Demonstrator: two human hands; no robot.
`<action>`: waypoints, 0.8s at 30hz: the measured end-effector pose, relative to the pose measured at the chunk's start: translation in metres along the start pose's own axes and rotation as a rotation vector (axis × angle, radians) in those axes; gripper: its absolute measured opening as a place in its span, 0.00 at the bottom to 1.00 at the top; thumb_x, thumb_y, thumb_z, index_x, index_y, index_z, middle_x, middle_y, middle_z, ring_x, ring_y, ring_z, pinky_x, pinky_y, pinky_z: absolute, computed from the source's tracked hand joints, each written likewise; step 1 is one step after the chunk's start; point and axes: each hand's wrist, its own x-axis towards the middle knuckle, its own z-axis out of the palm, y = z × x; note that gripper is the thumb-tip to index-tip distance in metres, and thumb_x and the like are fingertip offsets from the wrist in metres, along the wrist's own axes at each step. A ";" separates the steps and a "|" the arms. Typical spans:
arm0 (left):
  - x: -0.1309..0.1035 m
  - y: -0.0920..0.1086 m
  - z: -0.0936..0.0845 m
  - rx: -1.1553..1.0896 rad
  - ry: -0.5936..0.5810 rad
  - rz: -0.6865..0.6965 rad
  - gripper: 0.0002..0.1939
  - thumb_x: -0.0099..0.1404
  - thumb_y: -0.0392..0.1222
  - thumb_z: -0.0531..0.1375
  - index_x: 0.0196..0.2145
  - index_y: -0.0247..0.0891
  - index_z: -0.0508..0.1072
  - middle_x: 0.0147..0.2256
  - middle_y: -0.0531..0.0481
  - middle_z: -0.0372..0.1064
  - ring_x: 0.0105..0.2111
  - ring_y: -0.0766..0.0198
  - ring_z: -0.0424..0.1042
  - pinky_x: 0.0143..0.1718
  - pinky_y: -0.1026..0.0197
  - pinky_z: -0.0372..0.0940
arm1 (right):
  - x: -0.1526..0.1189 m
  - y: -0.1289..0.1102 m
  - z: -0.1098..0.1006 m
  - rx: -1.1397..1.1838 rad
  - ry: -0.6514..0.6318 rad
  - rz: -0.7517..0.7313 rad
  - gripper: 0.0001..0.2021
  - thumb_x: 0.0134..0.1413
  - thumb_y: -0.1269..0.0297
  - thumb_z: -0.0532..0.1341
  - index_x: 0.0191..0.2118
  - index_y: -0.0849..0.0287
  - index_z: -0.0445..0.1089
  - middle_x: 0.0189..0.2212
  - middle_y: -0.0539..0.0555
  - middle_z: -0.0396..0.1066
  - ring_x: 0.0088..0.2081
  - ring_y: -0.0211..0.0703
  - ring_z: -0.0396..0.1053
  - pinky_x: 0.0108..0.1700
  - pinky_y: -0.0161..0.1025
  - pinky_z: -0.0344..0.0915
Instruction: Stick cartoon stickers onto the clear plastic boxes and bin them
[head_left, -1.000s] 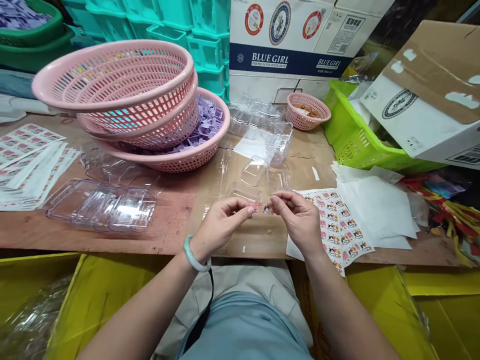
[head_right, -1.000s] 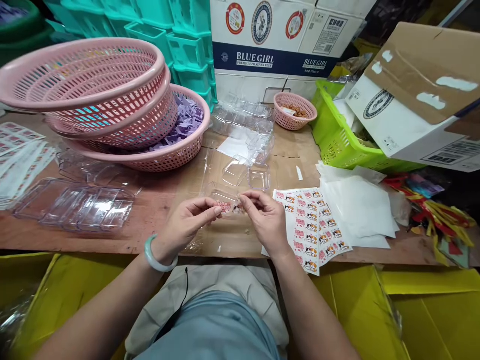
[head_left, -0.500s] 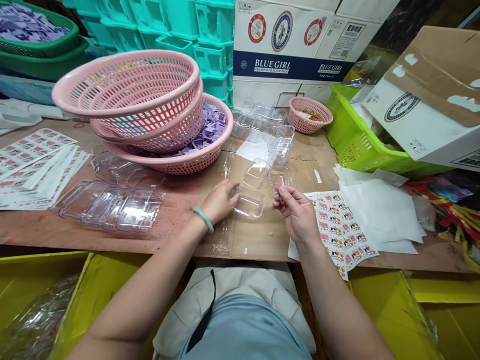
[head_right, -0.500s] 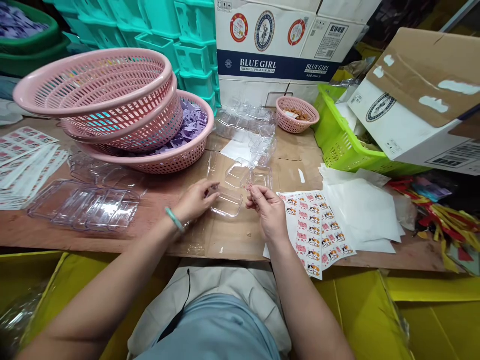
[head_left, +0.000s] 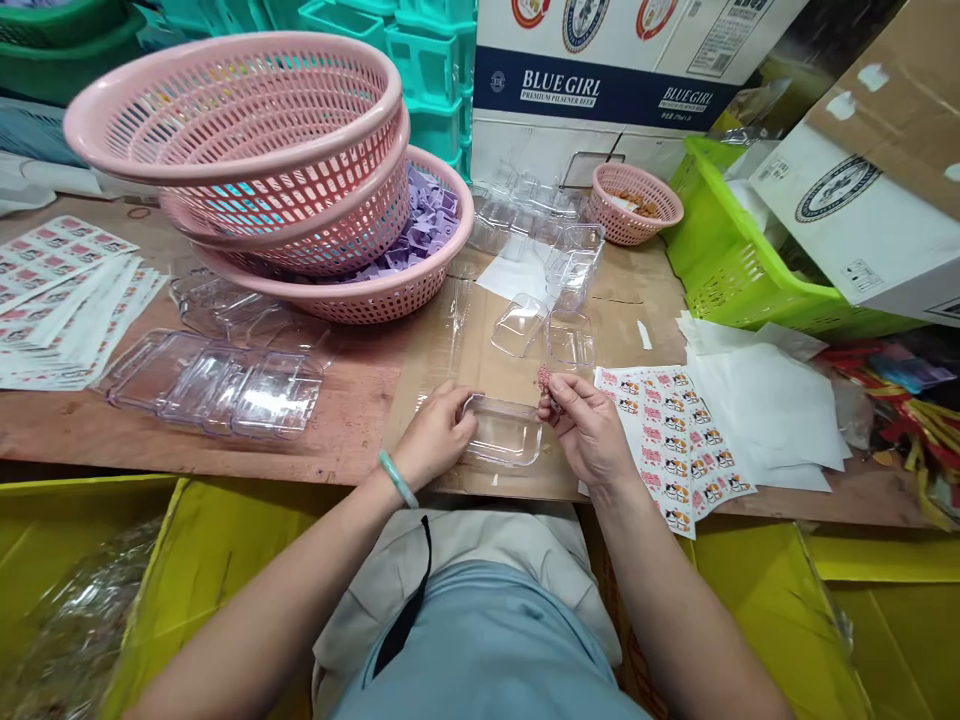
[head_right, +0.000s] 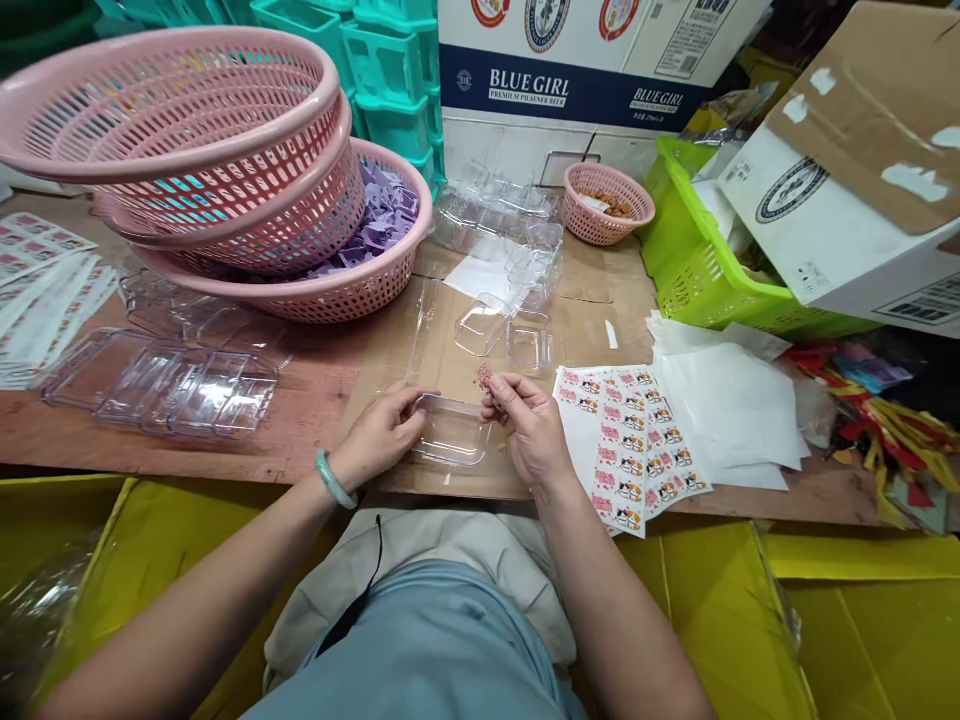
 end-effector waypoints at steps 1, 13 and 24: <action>0.002 0.001 0.001 0.050 0.077 0.064 0.16 0.62 0.30 0.51 0.46 0.33 0.72 0.37 0.44 0.67 0.37 0.59 0.69 0.43 0.55 0.67 | 0.000 -0.003 0.001 -0.001 -0.006 -0.021 0.10 0.43 0.56 0.70 0.30 0.56 0.74 0.24 0.46 0.68 0.26 0.33 0.65 0.31 0.33 0.66; -0.027 -0.005 0.015 -0.546 0.068 -0.022 0.29 0.63 0.44 0.60 0.60 0.41 0.61 0.54 0.41 0.65 0.53 0.57 0.68 0.54 0.54 0.65 | -0.007 -0.010 -0.012 -0.262 -0.179 0.076 0.13 0.48 0.53 0.67 0.31 0.58 0.75 0.25 0.48 0.69 0.24 0.32 0.65 0.25 0.31 0.64; -0.028 0.006 -0.002 -0.874 -0.319 -0.109 0.30 0.57 0.40 0.65 0.57 0.40 0.65 0.56 0.41 0.65 0.57 0.53 0.65 0.61 0.46 0.57 | -0.013 -0.024 -0.005 -0.514 -0.276 0.114 0.16 0.50 0.50 0.66 0.31 0.60 0.75 0.21 0.47 0.67 0.21 0.31 0.61 0.22 0.29 0.57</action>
